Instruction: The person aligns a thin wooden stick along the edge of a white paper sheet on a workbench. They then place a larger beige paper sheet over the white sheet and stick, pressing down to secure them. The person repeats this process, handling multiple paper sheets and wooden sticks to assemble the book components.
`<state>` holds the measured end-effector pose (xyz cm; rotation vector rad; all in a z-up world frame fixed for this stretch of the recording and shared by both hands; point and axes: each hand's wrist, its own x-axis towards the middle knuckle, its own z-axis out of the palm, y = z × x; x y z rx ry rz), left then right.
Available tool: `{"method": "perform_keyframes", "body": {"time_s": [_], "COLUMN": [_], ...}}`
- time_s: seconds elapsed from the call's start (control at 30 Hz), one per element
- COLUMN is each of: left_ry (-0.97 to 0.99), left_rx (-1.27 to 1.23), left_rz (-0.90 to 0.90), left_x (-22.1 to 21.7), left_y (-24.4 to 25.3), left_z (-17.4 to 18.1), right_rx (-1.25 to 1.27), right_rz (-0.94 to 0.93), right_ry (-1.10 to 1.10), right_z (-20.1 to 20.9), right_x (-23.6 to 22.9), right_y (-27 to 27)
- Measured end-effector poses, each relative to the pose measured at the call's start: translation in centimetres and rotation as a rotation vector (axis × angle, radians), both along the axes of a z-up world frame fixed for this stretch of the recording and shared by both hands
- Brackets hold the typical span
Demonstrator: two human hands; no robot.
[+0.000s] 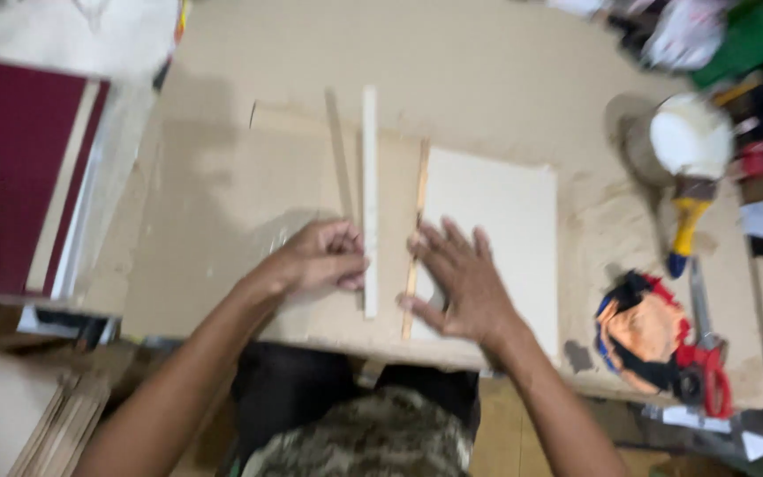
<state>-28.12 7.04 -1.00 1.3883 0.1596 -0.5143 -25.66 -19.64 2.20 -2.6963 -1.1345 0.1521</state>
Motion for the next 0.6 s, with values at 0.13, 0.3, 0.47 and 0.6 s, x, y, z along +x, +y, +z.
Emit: {"method": "perform_keyframes", "body": {"time_s": [0.13,0.3,0.47,0.6], "left_ry": [0.051,0.016,-0.036,-0.058], "left_rx": [0.016,0.128,0.183,0.301], "left_rz": [-0.082,-0.198,-0.214,-0.215], "left_x": [-0.2,0.3,0.5,0.4], "left_y": [-0.9,-1.1,-2.6,-3.0], "left_z": [3.8,4.7,4.9,5.5], "right_rx": [0.087,0.36,0.459,0.498], "right_rz": [-0.027,-0.051,-0.075,-0.072], "right_ry": [0.003,-0.133,-0.13,-0.093], "right_z": [-0.8,-2.5,-3.1,-2.8], "right_x": [-0.7,-2.2,-2.4,-2.4], "right_y": [-0.5,-0.7,-0.9,-1.0]}}
